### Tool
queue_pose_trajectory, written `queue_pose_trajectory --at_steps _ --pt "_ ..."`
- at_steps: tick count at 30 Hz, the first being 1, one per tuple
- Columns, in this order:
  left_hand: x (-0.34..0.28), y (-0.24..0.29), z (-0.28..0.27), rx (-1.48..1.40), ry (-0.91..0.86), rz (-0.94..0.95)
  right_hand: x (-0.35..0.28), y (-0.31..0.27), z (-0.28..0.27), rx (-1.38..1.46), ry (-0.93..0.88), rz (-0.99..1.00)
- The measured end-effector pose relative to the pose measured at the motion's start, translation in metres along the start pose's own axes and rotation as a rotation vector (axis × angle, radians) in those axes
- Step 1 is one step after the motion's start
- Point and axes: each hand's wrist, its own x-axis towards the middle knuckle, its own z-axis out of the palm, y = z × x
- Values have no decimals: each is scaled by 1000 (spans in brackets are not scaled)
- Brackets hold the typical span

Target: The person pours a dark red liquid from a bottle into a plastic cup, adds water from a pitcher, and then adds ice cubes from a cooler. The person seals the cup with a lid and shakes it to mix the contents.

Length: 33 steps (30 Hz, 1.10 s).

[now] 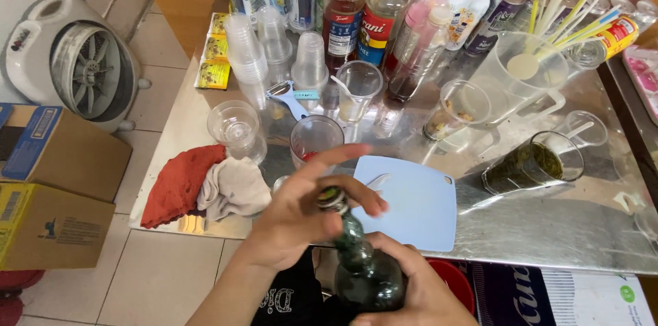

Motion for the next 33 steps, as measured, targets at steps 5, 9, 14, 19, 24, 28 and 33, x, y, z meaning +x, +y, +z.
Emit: queue_pose_trajectory --at_steps 5,9,14,19,24,28,33 --pt "15 1 6 80 -30 -31 -14 57 -21 114 27 -8" --pt "28 1 -2 20 -107 -38 -15 75 -43 293 -80 3" --pt "41 -6 -8 -11 -102 -15 32 47 -42 387 -368 -98" --pt "48 -4 -9 55 -55 23 52 40 -44 533 -625 -75" --pt "49 -4 -12 -67 -137 24 53 35 -45 577 -671 14" --pt "47 9 -14 -64 -257 -24 30 11 -64 -42 -293 -81" --pt "44 17 -2 302 138 249 26 -44 -81 -547 112 -118"
